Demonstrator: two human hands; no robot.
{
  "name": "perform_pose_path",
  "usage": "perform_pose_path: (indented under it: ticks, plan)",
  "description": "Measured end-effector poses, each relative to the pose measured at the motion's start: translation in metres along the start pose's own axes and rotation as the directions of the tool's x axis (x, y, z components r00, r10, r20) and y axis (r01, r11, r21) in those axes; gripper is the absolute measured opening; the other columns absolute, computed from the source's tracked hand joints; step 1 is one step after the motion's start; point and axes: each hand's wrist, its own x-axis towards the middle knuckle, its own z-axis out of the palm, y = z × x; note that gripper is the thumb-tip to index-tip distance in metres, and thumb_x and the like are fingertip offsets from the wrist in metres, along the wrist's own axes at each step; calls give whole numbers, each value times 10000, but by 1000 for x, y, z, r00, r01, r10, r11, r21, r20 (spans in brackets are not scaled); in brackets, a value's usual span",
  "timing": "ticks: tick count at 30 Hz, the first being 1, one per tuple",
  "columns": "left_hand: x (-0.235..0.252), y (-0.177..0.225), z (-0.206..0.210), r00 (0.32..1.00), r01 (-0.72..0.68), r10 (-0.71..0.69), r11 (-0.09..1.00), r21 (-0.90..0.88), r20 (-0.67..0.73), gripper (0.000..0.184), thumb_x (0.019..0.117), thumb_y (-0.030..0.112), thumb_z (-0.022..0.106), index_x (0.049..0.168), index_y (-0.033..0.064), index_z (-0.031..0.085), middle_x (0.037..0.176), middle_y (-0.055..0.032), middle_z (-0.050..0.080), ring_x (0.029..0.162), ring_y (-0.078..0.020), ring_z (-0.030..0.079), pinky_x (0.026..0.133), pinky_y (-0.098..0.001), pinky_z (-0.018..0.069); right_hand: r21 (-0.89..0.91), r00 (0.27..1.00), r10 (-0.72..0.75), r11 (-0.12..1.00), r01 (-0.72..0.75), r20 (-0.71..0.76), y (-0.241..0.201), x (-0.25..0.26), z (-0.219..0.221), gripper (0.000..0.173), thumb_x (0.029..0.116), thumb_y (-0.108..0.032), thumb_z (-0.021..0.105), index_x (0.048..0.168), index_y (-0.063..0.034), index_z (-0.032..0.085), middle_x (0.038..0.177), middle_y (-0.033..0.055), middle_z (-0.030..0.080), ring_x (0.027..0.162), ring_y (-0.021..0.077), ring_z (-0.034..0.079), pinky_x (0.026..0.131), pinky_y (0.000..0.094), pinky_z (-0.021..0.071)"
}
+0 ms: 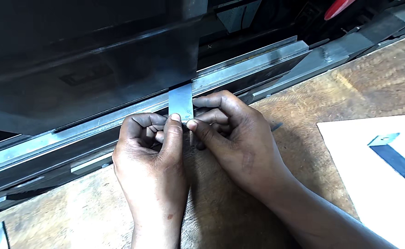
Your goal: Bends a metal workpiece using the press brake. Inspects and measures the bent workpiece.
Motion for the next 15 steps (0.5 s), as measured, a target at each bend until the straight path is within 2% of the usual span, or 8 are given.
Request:
perform_pose_path:
  ticks: [6,9,11,13,15]
  plan:
    - [1,-1,-1,1000,-21,21,999,-31,-2,181,919,80,718,887,165,562,682,105,621,529,24,579,475,-127,490,18,1000,8,1000,-8,-19,-2,-1,0,262,973,-227,713,1215,-172,627,859,-101,740,622,28,676,503,202,571]
    - [1,1,0,1000,-19,17,996,-85,-24,183,932,113,721,867,163,557,648,90,583,503,-4,561,458,-148,484,116,999,14,993,-8,-50,-6,-2,3,169,981,-189,701,1129,-149,630,815,-66,728,594,65,678,490,222,583]
    - [3,1,1,999,-23,18,985,-171,-35,191,942,114,721,864,158,553,679,69,599,520,-22,568,472,-158,496,157,997,-12,987,25,-81,-5,-3,5,144,979,-176,701,1101,-138,633,791,-51,713,598,81,681,499,237,599]
    - [5,0,3,999,-41,29,957,-287,-46,192,938,62,710,870,142,549,715,46,640,551,-33,588,506,-163,507,176,994,-33,983,51,-106,-1,-4,8,220,970,-199,717,1159,-141,622,782,-52,699,627,86,691,538,245,619]
    - [5,-1,4,999,-44,33,928,-371,-38,193,943,26,688,897,128,531,793,22,677,627,-41,635,566,-170,541,202,988,-20,978,51,-154,1,-4,8,270,974,-222,713,1213,-145,614,767,-46,675,610,90,674,527,246,612]
